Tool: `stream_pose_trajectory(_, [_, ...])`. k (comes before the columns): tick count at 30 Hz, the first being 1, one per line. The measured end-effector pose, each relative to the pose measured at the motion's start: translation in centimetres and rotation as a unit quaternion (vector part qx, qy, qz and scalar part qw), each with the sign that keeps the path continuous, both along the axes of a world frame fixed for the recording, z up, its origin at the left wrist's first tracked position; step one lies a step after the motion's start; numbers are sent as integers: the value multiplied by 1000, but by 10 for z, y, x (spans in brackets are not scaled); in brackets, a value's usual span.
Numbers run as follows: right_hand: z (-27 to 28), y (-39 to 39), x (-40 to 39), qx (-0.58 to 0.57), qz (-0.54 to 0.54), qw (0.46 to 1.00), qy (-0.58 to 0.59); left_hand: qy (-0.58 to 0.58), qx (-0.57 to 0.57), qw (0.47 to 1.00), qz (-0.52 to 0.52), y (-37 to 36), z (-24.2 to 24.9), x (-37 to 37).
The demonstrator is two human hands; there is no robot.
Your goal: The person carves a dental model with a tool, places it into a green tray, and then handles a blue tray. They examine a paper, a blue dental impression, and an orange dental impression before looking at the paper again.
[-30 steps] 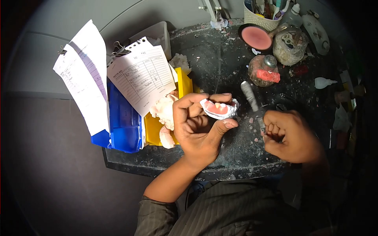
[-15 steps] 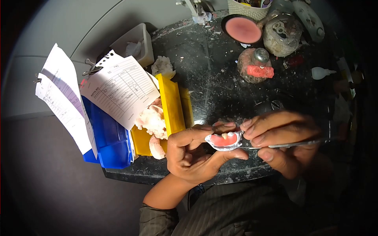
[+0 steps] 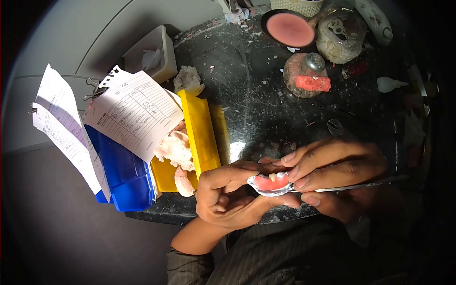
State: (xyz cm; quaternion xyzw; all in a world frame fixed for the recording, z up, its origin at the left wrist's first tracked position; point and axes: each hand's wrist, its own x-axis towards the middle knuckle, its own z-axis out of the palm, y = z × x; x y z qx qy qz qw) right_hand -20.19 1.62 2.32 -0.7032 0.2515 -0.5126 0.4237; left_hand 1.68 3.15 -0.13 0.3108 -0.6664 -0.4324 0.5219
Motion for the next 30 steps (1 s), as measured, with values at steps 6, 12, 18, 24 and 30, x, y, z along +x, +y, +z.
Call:
stream_pose_trajectory(6, [0, -1, 0, -4, 8, 1000, -3, -19, -7, 1000, -5, -1, 3, 0])
stream_pose_trajectory(12, [1, 0, -1, 3, 9, 1000, 6, -22, 7, 1000, -3, 0, 4, 0])
stream_pose_trajectory(18, [3, 0, -3, 0, 10, 1000, 29, -2, 11, 1000, -24, -2, 3, 1])
stream_pose_trajectory(24, [3, 1, -2, 3, 8, 1000, 14, 6, 22, 999, -37, -3, 5, 2])
stream_pose_trajectory(30, [4, 2, -3, 8, 14, 1000, 15, 38, 29, 998, -40, -3, 3, 1])
